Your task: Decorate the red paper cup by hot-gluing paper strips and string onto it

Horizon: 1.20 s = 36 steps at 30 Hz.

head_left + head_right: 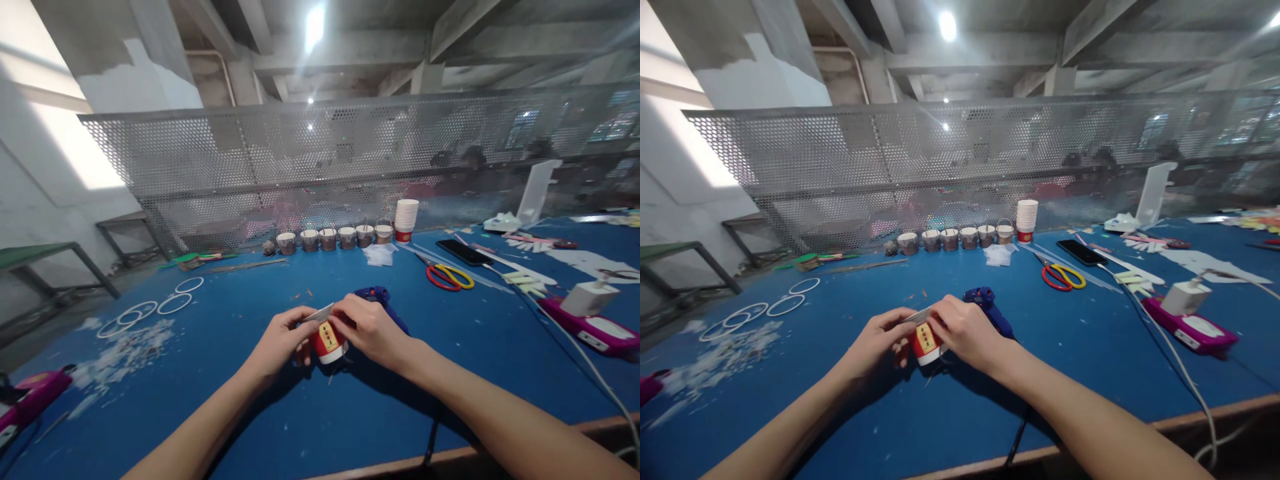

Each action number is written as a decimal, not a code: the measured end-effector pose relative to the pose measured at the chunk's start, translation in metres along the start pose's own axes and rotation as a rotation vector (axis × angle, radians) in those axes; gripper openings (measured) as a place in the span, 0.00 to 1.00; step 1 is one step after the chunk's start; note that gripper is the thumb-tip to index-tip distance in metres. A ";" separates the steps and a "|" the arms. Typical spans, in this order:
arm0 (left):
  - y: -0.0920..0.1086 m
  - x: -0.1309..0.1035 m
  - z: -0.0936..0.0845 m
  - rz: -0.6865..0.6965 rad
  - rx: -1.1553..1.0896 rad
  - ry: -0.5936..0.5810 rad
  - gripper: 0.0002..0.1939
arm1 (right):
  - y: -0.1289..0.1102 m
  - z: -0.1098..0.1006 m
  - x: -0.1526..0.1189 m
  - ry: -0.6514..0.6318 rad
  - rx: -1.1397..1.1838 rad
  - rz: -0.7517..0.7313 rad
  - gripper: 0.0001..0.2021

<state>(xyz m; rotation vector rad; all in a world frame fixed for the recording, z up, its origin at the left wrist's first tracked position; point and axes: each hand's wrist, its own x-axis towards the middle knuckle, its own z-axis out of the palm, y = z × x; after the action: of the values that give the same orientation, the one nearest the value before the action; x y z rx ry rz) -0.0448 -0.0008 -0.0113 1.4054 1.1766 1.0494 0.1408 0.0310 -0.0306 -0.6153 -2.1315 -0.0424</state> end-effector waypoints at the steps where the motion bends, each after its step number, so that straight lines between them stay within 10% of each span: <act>1: -0.001 0.001 -0.001 -0.018 -0.030 -0.016 0.12 | 0.000 -0.001 0.000 -0.004 0.007 -0.006 0.12; 16: -0.002 0.006 -0.014 -0.137 -0.175 -0.152 0.12 | 0.006 -0.006 0.001 -0.019 0.022 0.035 0.09; 26: -0.001 0.006 -0.014 -0.042 -0.166 -0.111 0.06 | -0.004 -0.008 0.006 -0.010 0.202 0.313 0.06; 36: -0.001 0.005 -0.007 -0.022 -0.034 -0.036 0.16 | -0.021 -0.006 0.000 -0.080 0.114 0.262 0.04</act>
<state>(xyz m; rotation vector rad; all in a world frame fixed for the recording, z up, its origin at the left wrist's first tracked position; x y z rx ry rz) -0.0509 0.0051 -0.0110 1.3772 1.1406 1.0202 0.1363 0.0110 -0.0226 -0.8345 -2.0952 0.2507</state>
